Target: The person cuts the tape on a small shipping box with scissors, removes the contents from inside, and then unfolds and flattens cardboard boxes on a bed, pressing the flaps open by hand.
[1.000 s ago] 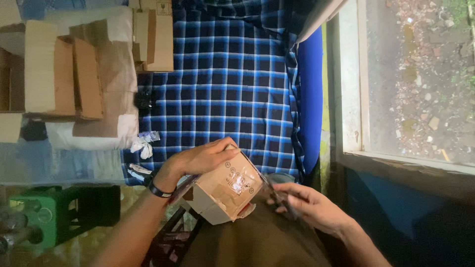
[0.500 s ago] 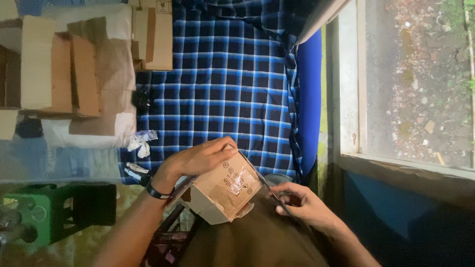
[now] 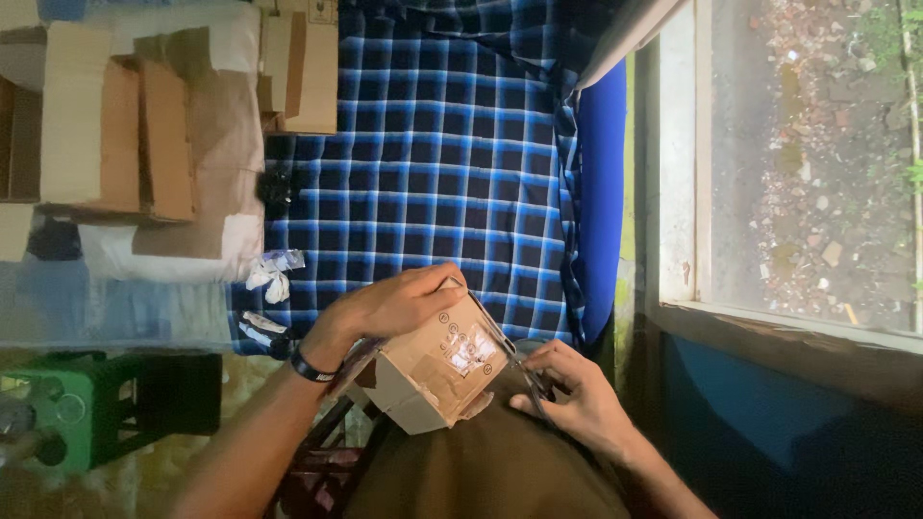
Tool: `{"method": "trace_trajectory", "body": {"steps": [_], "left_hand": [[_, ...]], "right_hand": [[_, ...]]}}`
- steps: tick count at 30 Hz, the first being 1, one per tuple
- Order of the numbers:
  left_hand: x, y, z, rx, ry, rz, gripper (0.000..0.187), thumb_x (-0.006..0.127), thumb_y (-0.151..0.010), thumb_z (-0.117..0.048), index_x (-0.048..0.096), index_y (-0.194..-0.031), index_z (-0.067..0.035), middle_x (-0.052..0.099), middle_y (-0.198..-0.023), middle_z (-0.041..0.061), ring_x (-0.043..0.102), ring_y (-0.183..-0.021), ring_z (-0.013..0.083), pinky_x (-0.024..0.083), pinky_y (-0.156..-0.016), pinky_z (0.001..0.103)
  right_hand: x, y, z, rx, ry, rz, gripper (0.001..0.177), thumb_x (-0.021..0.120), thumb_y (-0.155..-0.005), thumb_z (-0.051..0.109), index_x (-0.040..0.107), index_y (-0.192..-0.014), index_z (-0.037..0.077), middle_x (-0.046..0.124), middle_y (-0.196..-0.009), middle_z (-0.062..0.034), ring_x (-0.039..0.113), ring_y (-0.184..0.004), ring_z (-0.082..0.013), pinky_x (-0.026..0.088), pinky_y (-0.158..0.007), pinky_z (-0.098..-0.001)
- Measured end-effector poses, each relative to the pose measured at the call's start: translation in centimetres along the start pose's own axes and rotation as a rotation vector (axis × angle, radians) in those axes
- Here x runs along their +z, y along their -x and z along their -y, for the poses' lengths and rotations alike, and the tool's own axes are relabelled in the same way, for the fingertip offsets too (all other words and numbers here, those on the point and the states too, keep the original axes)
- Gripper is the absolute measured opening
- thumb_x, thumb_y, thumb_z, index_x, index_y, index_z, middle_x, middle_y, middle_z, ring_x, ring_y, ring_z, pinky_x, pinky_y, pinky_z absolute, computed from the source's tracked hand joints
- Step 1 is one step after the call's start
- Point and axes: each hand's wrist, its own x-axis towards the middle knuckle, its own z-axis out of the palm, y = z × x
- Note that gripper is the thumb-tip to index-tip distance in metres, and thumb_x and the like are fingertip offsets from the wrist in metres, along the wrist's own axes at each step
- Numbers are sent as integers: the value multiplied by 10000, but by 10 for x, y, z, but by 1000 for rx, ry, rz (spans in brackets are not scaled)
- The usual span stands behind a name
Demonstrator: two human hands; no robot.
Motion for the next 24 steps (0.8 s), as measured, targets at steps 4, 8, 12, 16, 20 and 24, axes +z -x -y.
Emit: {"method": "trace_trajectory", "body": {"steps": [4,8,12,16,20,24], "left_hand": [[2,-2,-5,8,-13,19,399,412,-1003,-456,623,-1149,-150,718,-1031,103,711,-972,226,540,-820,415],[4,-4,-5,-46,-34,32,390,414,-1004,-451,618,-1147,-152,716,-1047,117,719,-977,224,547,-811,432],[5,-4,-2,54,6,30,367,422,-1016,-420,601,-1134,-122,723,-1043,140,729,-958,233,564,-814,432],[6,-6,-1,-25,-13,45,353,418,-1011,-412,587,-1158,-138,708,-1061,140,729,-972,233,570,-817,441],[7,-5,0,14,-7,41,351,428,-1009,-402,582,-1170,-130,705,-1112,131,719,-1006,243,562,-851,442],[7,-3,-1,45,-23,21,358,433,-1007,-401,586,-1190,-134,704,-1158,124,707,-1042,249,546,-882,449]], "right_hand": [[4,0,6,-85,-80,-53,376,889,-747,248,725,-1007,30,648,-1019,-13,663,-834,-77,569,-669,-244],[5,0,9,43,77,-40,343,914,-743,229,722,-949,32,626,-928,-50,605,-781,-110,533,-631,-281],[9,1,9,64,89,-93,306,896,-750,189,703,-917,21,624,-929,-52,589,-684,-141,514,-574,-295],[13,1,8,-209,-30,-142,274,873,-786,152,668,-901,10,637,-1006,-37,686,-849,-82,620,-700,-247],[12,0,11,-45,71,-136,294,887,-760,173,668,-876,16,602,-922,-41,619,-731,-101,567,-614,-259],[13,-1,19,-17,186,-166,300,896,-743,190,684,-873,23,587,-865,-48,593,-670,-128,526,-575,-279]]}}
